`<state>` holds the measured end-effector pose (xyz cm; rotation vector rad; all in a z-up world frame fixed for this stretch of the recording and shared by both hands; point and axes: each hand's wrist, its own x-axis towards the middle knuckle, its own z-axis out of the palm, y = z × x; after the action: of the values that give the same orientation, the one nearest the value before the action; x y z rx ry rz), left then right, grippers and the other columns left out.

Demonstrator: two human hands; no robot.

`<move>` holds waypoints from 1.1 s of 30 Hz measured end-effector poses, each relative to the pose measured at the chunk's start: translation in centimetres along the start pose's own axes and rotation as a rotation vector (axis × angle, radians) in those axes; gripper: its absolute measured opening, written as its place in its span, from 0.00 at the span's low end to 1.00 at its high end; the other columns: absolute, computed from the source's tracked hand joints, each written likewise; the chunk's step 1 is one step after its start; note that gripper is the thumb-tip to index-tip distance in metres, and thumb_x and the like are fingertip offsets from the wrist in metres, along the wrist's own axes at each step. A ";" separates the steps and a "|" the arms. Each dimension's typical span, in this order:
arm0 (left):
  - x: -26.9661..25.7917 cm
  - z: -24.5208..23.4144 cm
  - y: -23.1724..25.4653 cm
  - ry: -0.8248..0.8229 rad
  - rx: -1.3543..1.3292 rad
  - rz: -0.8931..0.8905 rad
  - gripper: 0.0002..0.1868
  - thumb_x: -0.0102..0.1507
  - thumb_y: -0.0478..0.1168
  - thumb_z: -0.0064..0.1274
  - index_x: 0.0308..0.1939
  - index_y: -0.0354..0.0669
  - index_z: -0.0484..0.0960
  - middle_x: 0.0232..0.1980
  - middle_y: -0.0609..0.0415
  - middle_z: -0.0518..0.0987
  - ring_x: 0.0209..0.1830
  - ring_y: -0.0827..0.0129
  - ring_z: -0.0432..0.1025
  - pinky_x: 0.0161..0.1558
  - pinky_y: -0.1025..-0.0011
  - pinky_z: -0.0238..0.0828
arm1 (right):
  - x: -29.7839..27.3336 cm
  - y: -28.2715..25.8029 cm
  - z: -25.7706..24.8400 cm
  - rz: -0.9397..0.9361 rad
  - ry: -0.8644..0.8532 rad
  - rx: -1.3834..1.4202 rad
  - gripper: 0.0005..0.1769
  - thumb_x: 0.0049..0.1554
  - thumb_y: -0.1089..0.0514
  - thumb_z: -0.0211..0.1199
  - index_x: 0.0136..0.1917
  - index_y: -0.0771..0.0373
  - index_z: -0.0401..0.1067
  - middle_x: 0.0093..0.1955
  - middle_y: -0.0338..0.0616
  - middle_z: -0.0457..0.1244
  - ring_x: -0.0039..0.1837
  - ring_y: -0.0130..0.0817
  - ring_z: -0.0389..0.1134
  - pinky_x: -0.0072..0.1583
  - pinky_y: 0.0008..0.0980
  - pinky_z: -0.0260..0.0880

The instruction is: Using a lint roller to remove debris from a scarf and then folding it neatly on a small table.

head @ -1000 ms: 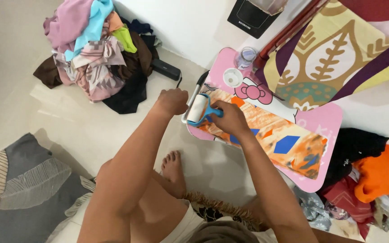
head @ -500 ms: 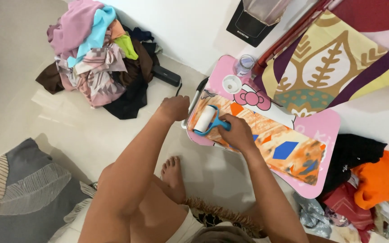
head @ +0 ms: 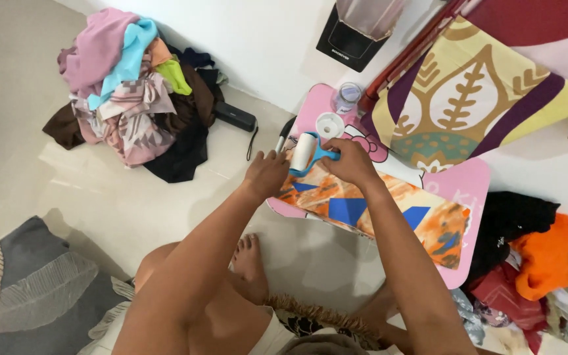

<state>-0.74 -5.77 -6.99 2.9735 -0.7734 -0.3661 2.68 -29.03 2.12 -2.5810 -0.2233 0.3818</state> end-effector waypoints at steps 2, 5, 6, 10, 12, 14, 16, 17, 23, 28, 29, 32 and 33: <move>0.0 -0.3 0.1 -0.001 -0.002 0.003 0.36 0.49 0.49 0.74 0.58 0.45 0.80 0.64 0.50 0.74 0.61 0.53 0.69 0.58 0.49 0.67 | -1.3 0.4 -1.6 0.021 -0.009 0.011 0.19 0.49 0.51 0.68 0.56 0.51 0.80 0.50 0.48 0.72 0.57 0.53 0.72 0.56 0.48 0.71; 0.0 -0.3 0.4 0.010 0.001 -0.033 0.33 0.50 0.46 0.72 0.58 0.45 0.80 0.63 0.50 0.74 0.58 0.52 0.70 0.56 0.48 0.66 | -3.1 3.1 -3.8 0.057 -0.013 0.014 0.21 0.49 0.51 0.68 0.57 0.52 0.80 0.51 0.51 0.72 0.59 0.55 0.71 0.58 0.49 0.71; 0.0 -0.3 0.4 0.017 0.004 -0.060 0.27 0.54 0.42 0.69 0.56 0.46 0.80 0.63 0.52 0.74 0.57 0.52 0.70 0.55 0.48 0.65 | -3.7 4.4 -4.5 0.084 -0.008 0.007 0.21 0.48 0.50 0.69 0.57 0.50 0.81 0.51 0.51 0.72 0.60 0.53 0.71 0.59 0.47 0.71; -1.2 -2.3 0.7 -0.005 -0.032 -0.064 0.25 0.57 0.40 0.65 0.58 0.45 0.79 0.66 0.53 0.72 0.57 0.52 0.71 0.55 0.48 0.65 | -6.3 8.9 -6.5 0.109 0.039 -0.014 0.19 0.47 0.54 0.70 0.54 0.54 0.81 0.48 0.55 0.72 0.57 0.57 0.72 0.57 0.50 0.71; -0.1 -1.0 0.3 -0.028 -0.015 -0.069 0.27 0.57 0.40 0.65 0.59 0.45 0.78 0.67 0.54 0.71 0.57 0.51 0.71 0.57 0.46 0.64 | -6.8 9.0 -6.8 0.112 0.062 -0.024 0.19 0.49 0.52 0.70 0.55 0.53 0.81 0.47 0.53 0.72 0.56 0.55 0.72 0.57 0.49 0.71; 0.1 -1.3 0.3 -0.037 -0.014 -0.064 0.28 0.56 0.40 0.66 0.60 0.44 0.77 0.67 0.53 0.71 0.57 0.50 0.71 0.58 0.44 0.63 | -7.1 6.1 -5.4 0.096 0.054 0.035 0.20 0.49 0.52 0.70 0.56 0.53 0.81 0.48 0.53 0.72 0.57 0.54 0.72 0.57 0.49 0.71; 0.1 -1.5 0.5 -0.052 -0.011 -0.060 0.29 0.56 0.40 0.67 0.60 0.44 0.77 0.66 0.52 0.71 0.57 0.49 0.71 0.59 0.42 0.62 | -7.4 3.6 -3.6 0.083 0.042 0.099 0.20 0.50 0.52 0.70 0.57 0.53 0.80 0.48 0.53 0.72 0.57 0.54 0.72 0.57 0.48 0.71; 0.3 -1.8 0.6 -0.062 -0.016 -0.078 0.29 0.56 0.37 0.66 0.61 0.44 0.77 0.66 0.52 0.71 0.57 0.49 0.72 0.58 0.42 0.62 | -7.4 2.5 -2.6 0.064 0.015 0.108 0.20 0.50 0.51 0.70 0.57 0.52 0.80 0.48 0.50 0.72 0.56 0.51 0.73 0.57 0.46 0.71; 0.7 -2.6 1.3 -0.081 0.006 -0.118 0.26 0.57 0.33 0.64 0.59 0.43 0.77 0.65 0.51 0.71 0.55 0.49 0.73 0.56 0.42 0.61 | -9.8 4.0 -1.7 0.074 -0.027 0.081 0.19 0.51 0.50 0.68 0.57 0.48 0.80 0.49 0.46 0.73 0.57 0.51 0.73 0.56 0.47 0.71; 1.6 -2.1 0.8 -0.101 -0.016 -0.117 0.24 0.58 0.30 0.60 0.58 0.42 0.77 0.64 0.50 0.71 0.55 0.48 0.72 0.56 0.42 0.60 | -14.6 11.0 -6.0 0.192 0.007 0.086 0.20 0.48 0.54 0.70 0.56 0.56 0.80 0.50 0.57 0.72 0.58 0.58 0.72 0.57 0.50 0.70; 1.8 -1.8 0.8 -0.121 0.000 -0.127 0.25 0.57 0.30 0.60 0.59 0.43 0.77 0.65 0.51 0.71 0.55 0.48 0.72 0.56 0.41 0.59 | -15.3 13.2 -6.5 0.228 0.009 0.079 0.19 0.47 0.55 0.70 0.54 0.55 0.81 0.48 0.54 0.73 0.57 0.55 0.73 0.57 0.47 0.71; 2.1 -1.9 1.3 -0.151 0.052 -0.131 0.27 0.57 0.30 0.61 0.61 0.45 0.76 0.68 0.51 0.68 0.59 0.49 0.70 0.58 0.40 0.58 | -16.6 15.8 -8.3 0.273 0.041 0.066 0.17 0.47 0.56 0.70 0.52 0.54 0.82 0.46 0.50 0.73 0.55 0.50 0.74 0.57 0.42 0.71; 1.9 -2.1 1.4 -0.166 0.093 -0.135 0.28 0.57 0.30 0.61 0.63 0.44 0.76 0.71 0.50 0.66 0.62 0.49 0.68 0.60 0.40 0.57 | -16.7 15.9 -8.7 0.275 0.064 0.068 0.16 0.47 0.56 0.70 0.51 0.54 0.82 0.45 0.49 0.73 0.54 0.49 0.74 0.57 0.41 0.71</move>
<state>0.76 -7.94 -5.18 3.1230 -0.6191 -0.6068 -9.05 -50.54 4.85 -2.5556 0.1662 0.3963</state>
